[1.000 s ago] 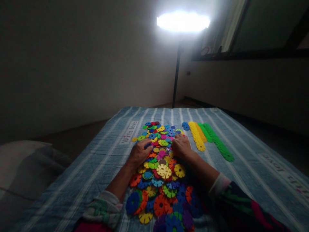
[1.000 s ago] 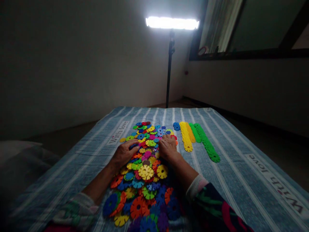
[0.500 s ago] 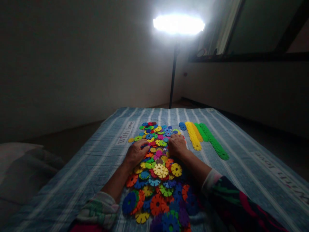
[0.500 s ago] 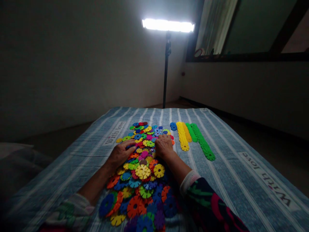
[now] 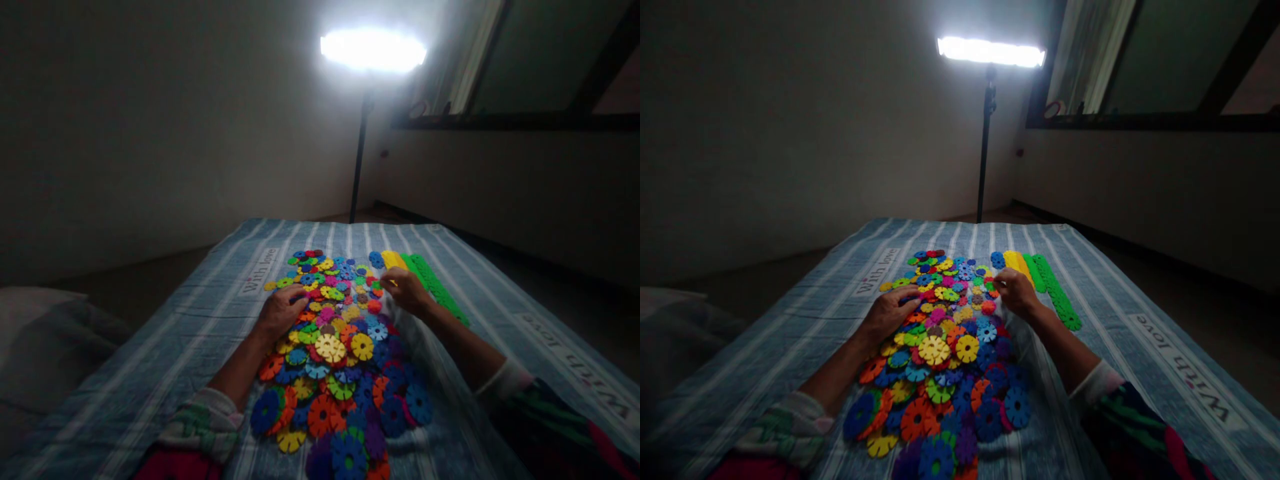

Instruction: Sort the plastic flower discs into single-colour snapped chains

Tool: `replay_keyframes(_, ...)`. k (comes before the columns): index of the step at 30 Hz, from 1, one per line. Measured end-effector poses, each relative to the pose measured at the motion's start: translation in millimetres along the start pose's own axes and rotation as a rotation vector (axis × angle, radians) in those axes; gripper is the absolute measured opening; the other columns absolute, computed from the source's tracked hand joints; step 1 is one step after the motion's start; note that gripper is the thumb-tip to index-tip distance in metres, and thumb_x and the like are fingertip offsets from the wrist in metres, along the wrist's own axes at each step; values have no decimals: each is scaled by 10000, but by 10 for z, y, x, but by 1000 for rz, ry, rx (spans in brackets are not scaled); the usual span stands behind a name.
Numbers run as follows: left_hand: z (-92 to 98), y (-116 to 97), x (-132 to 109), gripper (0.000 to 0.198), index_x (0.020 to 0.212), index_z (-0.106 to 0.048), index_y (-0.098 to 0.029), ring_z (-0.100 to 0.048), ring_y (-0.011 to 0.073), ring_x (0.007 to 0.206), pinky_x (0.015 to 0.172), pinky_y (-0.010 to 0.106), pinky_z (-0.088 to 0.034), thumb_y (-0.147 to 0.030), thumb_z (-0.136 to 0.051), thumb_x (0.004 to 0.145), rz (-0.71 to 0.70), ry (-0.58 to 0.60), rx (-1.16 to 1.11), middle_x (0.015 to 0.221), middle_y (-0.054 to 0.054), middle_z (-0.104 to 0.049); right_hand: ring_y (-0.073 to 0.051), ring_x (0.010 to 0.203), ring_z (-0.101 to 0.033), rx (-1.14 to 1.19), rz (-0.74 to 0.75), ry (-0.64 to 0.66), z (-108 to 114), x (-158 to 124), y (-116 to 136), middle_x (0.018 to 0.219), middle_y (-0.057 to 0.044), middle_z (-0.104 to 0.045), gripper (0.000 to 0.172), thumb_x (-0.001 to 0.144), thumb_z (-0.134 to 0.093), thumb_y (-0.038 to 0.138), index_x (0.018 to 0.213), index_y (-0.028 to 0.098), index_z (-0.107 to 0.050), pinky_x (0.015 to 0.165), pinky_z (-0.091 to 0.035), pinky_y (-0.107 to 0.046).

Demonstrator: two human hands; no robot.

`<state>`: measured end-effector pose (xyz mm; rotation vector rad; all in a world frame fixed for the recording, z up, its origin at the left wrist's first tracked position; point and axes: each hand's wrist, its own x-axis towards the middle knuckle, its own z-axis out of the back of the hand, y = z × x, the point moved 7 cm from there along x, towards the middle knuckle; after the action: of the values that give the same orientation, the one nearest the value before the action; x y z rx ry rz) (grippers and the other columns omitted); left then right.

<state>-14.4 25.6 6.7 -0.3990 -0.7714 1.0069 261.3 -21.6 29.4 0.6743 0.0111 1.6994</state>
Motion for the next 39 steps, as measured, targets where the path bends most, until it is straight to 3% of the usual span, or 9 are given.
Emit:
replay_keyframes(8,-1,68,38,313,864,-710,-204,-624,233,1074,995,335,-458,-416,-545,703,26,-2,19,1115,58,-701,-172,791,-615,-54,-99,19,544,-194,-848,821,-49,-677,137,771,-583,229,726,197,-709,749,-440,-267)
replay_keyframes(16,24,34,59,318,852,-711,-200,-630,239,1068,994,335,-460,-421,-543,695,28,2,39,1099,59,-706,-164,796,-610,-185,-154,91,534,-237,-1194,843,-69,-664,188,799,-551,211,769,176,-733,715,-419,-239)
replay_keyframes(22,24,33,50,328,865,-709,-197,-630,240,1065,997,342,-458,-423,-540,697,31,9,43,1099,65,-705,-147,749,-581,-275,-164,139,408,-205,-1249,821,-52,-655,215,808,-526,218,730,190,-725,645,-379,-223)
replay_keyframes(30,25,23,38,321,842,-711,-206,-634,238,1056,990,346,-466,-443,-552,697,33,-4,17,1086,56,-710,-154,756,-564,-335,-198,148,417,-214,-1259,788,-51,-641,195,782,-540,197,682,187,-707,624,-349,-226)
replay_keyframes(35,9,-5,31,312,839,-710,-197,-637,232,1045,974,333,-473,-419,-545,695,43,10,2,1062,59,-717,-156,801,-556,-371,-168,150,363,-188,-1036,851,-60,-647,232,823,-488,177,715,187,-693,645,-353,-226)
replay_keyframes(39,12,-19,23,323,863,-711,-196,-632,227,1053,981,331,-466,-418,-539,705,42,10,8,1076,58,-713,-170,851,-568,-313,-79,121,272,-119,-657,912,-75,-657,223,832,-491,160,747,184,-695,684,-374,-242)
